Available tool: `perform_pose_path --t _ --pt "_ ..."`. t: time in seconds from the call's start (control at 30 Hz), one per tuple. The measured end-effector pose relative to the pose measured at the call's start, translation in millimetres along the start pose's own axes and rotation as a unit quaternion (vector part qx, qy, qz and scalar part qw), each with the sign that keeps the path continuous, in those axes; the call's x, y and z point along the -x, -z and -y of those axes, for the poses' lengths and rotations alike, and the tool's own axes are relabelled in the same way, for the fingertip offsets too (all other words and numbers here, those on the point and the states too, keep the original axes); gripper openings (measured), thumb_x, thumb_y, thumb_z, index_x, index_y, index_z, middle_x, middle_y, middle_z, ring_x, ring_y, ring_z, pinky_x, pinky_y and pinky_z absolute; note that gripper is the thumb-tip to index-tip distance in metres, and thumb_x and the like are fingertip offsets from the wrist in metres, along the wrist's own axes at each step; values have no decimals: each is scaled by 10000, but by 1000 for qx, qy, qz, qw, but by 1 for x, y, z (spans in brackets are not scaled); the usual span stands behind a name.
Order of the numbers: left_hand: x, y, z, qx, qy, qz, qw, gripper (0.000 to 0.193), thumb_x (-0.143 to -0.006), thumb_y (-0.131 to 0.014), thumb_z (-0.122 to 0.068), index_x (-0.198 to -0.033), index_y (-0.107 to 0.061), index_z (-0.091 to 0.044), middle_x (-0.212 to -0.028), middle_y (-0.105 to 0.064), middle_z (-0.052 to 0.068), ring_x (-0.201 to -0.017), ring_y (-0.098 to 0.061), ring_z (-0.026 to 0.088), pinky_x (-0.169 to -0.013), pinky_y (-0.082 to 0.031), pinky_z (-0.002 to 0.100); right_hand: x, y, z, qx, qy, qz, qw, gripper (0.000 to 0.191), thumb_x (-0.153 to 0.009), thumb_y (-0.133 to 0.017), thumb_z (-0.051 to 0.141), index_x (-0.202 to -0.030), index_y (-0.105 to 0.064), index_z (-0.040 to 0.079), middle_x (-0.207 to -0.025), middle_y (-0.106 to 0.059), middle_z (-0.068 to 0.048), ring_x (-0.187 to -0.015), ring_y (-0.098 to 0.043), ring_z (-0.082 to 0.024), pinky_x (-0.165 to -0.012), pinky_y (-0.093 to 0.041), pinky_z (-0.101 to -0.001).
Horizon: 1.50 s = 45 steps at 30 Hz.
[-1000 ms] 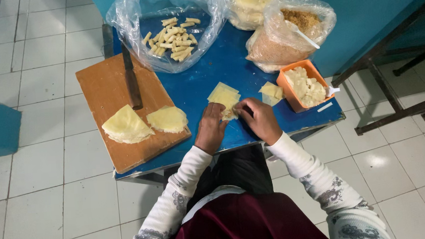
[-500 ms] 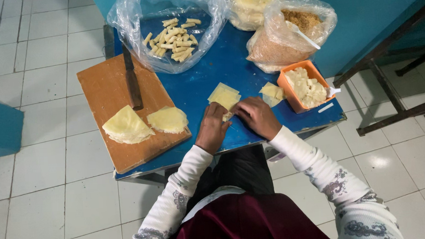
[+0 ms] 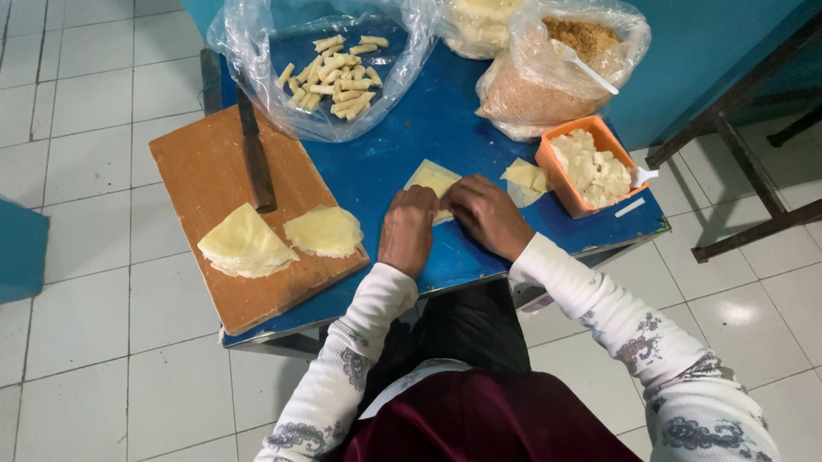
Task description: The person sits at a blue table and folds thin pastry sheets into small parcels. They place filling from an orange container onto a sheet using a spoon, fold the sheet over the filling, and set the folded parcel aside, repeating the process.
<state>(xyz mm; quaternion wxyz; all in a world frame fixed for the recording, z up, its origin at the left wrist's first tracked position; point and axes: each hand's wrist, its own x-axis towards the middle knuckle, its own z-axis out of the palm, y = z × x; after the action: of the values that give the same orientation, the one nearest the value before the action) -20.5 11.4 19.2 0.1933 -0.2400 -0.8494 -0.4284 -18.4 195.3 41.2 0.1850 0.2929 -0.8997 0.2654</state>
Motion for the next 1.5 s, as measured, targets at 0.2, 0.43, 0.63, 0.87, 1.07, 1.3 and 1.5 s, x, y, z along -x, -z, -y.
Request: perform_pose_path --t 0.2,0.43,0.63,0.87,1.07,1.3,1.5 --pt "3 7 -7 30 -2 25 999 98 -834 -698 -4 -903 -629 10 -1083 -566 164 -1029 -617 375 -814 -511 469 2 7 -1 4 59 32 998 159 -874 -730 93 -1017 -711 27 -1051 -681 -120 -1009 -631 -323 -873 -525 -419" --pt "-2 2 0 41 27 34 998 128 -822 -722 29 -861 -600 24 -1057 -554 156 -1034 -630 377 -825 -509 469 -3 10 -2 -20 48 46 998 163 -898 -748 146 -1008 -703 34 -1015 -702 -90 -978 -652 -282 -849 -538 -394" --pt "-5 2 6 71 36 43 996 91 -839 -699 23 -885 -623 4 -1044 -582 153 -937 -650 381 -767 -524 465 -5 7 -10 11 63 59 996 153 -883 -736 136 -1001 -720 40 -1011 -706 -97 -964 -639 -296 -846 -533 -402" --pt "-7 5 0 23 8 18 1000 55 -872 -636 46 -856 -584 38 -1024 -541 171 -922 -627 374 -744 -502 456 -8 6 -5 -10 25 31 999 145 -892 -742 141 -1009 -736 55 -985 -680 -118 -949 -623 -316 -844 -513 -423" --pt "-7 5 1 29 39 38 998 68 -903 -629 36 -860 -576 39 -1046 -534 174 -942 -622 360 -782 -507 450 -5 5 -1 -5 31 24 999 141 -901 -730 141 -1013 -714 58 -993 -697 -100 -935 -632 -300 -826 -520 -412" --pt "-1 5 -4 -39 -14 22 999 92 -889 -657 -20 -941 -597 26 -1139 -531 161 -1059 -596 367 -850 -516 466 10 -2 11 163 69 -7 984 196 -916 -671 137 -1096 -719 73 -1137 -609 -64 -1077 -565 -262 -929 -467 -417" --pt "12 14 -16 -16 31 21 999 207 -936 -647 -47 -1088 -560 63 -1219 -500 206 -1105 -564 403 -839 -511 474 18 -10 30 235 -2 -16 972 380 -948 -608 149 -1325 -646 129 -1329 -527 -46 -1169 -490 -260 -940 -392 -481"
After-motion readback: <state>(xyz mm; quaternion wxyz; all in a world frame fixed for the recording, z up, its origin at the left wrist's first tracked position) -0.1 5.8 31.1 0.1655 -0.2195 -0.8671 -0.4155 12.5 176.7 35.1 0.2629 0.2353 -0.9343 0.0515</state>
